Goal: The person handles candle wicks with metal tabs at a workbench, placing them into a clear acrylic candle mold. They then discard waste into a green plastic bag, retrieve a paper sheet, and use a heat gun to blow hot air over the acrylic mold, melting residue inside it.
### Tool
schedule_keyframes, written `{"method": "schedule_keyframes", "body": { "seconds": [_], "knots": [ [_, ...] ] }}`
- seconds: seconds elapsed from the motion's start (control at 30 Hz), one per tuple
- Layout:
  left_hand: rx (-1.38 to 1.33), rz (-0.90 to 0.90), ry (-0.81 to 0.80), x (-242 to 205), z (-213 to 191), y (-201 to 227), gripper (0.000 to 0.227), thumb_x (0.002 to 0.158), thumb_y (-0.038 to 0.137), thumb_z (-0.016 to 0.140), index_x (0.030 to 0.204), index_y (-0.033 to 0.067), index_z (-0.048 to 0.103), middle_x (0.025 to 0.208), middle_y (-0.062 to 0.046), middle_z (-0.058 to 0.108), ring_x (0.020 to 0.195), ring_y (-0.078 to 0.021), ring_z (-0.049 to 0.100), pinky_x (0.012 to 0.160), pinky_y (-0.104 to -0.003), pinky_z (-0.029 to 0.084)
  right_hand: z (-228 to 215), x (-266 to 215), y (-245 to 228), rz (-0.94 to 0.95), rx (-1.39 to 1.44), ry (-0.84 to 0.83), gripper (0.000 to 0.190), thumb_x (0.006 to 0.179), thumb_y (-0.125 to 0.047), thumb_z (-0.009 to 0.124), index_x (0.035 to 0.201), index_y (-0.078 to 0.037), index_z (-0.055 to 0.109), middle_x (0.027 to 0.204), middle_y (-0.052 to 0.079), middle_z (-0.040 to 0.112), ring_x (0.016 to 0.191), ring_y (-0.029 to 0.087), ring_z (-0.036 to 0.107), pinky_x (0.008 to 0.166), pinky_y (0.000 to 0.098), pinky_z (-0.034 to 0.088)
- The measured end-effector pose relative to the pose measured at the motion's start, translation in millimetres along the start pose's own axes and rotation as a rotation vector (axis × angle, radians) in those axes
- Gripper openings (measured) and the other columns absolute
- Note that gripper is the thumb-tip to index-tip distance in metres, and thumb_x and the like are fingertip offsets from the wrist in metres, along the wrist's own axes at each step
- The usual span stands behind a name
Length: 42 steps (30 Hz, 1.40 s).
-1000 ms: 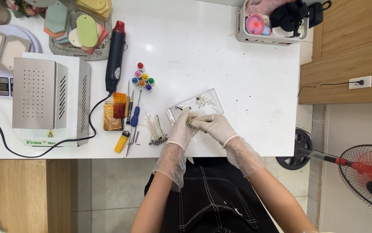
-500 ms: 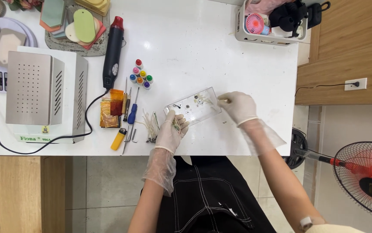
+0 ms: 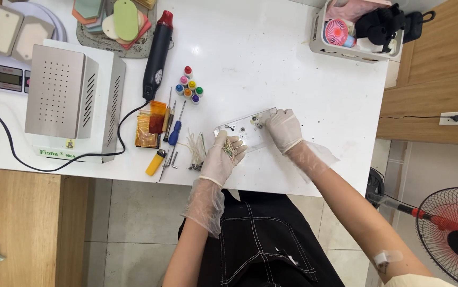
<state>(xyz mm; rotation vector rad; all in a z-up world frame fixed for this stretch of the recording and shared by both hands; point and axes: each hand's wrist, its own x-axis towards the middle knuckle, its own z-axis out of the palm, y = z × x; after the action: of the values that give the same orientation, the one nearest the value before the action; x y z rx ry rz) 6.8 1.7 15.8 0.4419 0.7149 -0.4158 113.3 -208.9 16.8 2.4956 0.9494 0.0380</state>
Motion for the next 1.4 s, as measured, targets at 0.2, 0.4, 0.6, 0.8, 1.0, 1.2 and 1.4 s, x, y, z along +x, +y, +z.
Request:
{"method": "schedule_keyframes", "body": {
  "seconds": [0.2,0.4,0.6,0.8,1.0,1.2,1.4],
  "knots": [
    [0.008,-0.004,0.019,10,-2,0,0.05,0.099,0.051,0.057,0.106,0.0017,0.062,0.1,-0.011,0.064,0.095,-0.0251,0.068,0.089,-0.039,0.057,-49,3,8,0.191,0.3,-0.32,0.022,0.094,-0.026,0.066,0.075,-0.015,0.072,0.065,0.005,0.065,0.068,0.022,0.063,0.074,0.0376,0.048],
    [0.046,-0.026,0.047,26,-1,-7,0.052,0.099,0.05,0.054,0.11,0.0,0.06,0.104,-0.013,0.065,0.101,-0.0283,0.068,0.093,-0.041,0.054,-100,-9,37,0.743,1.1,-0.742,0.025,0.086,-0.031,0.078,0.107,-0.017,0.079,0.095,0.006,0.079,0.082,0.024,0.074,0.081,0.0376,0.06],
    [0.036,-0.041,-0.03,50,5,-21,0.052,0.099,0.047,0.053,0.117,-0.0015,0.059,0.116,-0.018,0.066,0.108,-0.0295,0.068,0.095,-0.04,0.054,-98,-20,48,0.703,1.43,-0.702,0.035,0.074,-0.031,0.087,0.104,-0.012,0.084,0.1,0.008,0.082,0.095,0.018,0.073,0.091,0.0325,0.055],
    [0.056,-0.03,-0.082,48,25,-23,0.05,0.104,0.047,0.052,0.116,-0.0001,0.063,0.102,-0.012,0.069,0.089,-0.0194,0.065,0.08,-0.034,0.054,-146,-2,22,0.815,1.443,-0.728,0.036,0.073,-0.03,0.087,0.105,-0.013,0.085,0.107,0.007,0.081,0.107,0.018,0.07,0.101,0.038,0.047],
    [0.008,-0.011,-0.09,51,22,-24,0.047,0.107,0.044,0.053,0.109,-0.0013,0.063,0.094,-0.008,0.067,0.083,-0.0178,0.062,0.079,-0.034,0.054,-158,3,12,0.762,1.379,-0.687,0.035,0.076,-0.034,0.084,0.106,-0.017,0.081,0.107,0.011,0.081,0.106,0.022,0.074,0.106,0.0385,0.052],
    [-0.004,-0.088,0.054,33,28,1,0.043,0.101,0.043,0.053,0.105,0.0016,0.062,0.093,-0.01,0.067,0.091,-0.0247,0.068,0.085,-0.038,0.055,-155,-4,55,0.931,1.438,-0.59,0.032,0.081,-0.034,0.079,0.109,-0.018,0.082,0.109,0.004,0.08,0.107,0.02,0.072,0.102,0.0391,0.049],
    [-0.065,-0.068,0.0,47,-4,-4,0.043,0.101,0.047,0.058,0.104,0.0045,0.06,0.091,-0.007,0.065,0.09,-0.0244,0.068,0.083,-0.036,0.054,-83,-4,31,0.314,0.668,-0.441,0.018,0.085,-0.029,0.072,0.098,-0.02,0.08,0.089,0.008,0.078,0.083,0.026,0.071,0.088,0.0434,0.051]
  ]
}}
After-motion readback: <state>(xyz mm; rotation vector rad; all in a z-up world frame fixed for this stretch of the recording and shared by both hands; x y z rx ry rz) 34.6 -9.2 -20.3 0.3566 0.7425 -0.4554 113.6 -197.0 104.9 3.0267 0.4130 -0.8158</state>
